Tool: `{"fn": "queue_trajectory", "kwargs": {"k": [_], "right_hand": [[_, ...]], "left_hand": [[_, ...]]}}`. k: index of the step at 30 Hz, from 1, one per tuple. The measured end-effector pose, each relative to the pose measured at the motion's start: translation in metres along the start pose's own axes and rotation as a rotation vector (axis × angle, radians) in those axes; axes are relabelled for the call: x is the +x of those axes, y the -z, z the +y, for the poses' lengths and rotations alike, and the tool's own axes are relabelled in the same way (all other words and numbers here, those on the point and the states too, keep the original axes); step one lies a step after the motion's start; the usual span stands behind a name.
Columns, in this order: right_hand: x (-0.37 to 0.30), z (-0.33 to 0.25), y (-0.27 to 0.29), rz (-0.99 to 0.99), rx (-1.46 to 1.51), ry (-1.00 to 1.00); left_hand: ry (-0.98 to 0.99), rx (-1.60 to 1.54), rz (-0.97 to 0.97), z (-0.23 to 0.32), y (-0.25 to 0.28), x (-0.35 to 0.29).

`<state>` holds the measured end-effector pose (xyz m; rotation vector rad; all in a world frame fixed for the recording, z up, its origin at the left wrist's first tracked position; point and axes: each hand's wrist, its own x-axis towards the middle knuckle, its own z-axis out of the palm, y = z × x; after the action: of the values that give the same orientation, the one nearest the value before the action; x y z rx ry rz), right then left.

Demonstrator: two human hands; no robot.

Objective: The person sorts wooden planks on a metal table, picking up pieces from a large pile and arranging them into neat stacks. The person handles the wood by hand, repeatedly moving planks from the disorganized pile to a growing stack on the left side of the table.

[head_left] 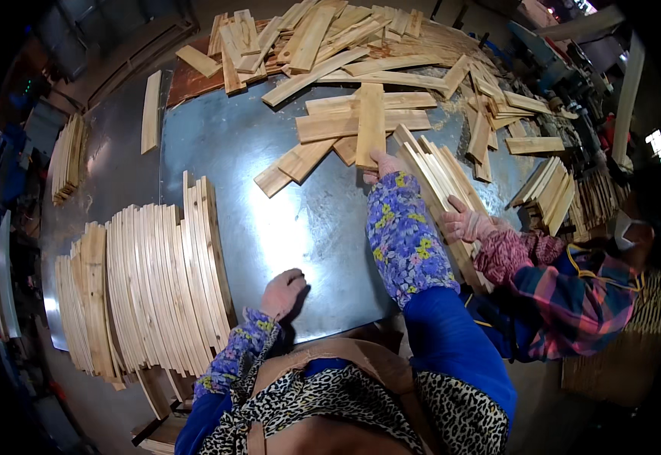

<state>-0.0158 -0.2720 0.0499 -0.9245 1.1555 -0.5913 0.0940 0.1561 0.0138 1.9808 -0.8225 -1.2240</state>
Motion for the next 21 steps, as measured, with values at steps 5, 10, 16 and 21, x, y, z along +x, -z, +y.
{"fn": "queue_trajectory", "kwargs": {"k": [5,10,16,21], "right_hand": [[-0.136,0.096,-0.073,-0.200,0.113,-0.019],[-0.183,0.107,-0.054,-0.929,-0.528,-0.050],[0.026,-0.010,-0.036,-0.169,-1.396,0.721],[0.138,-0.077,-0.054,-0.331,-1.939,0.888]], "left_hand": [[-0.075,-0.544,0.096,0.048,0.052,0.100],[0.095,-0.130,-0.156,0.144,0.086,0.110],[0.439,0.341,0.355,0.071,0.062,-0.020],[0.466,1.021,0.822,-0.030,0.039,-0.121]]}}
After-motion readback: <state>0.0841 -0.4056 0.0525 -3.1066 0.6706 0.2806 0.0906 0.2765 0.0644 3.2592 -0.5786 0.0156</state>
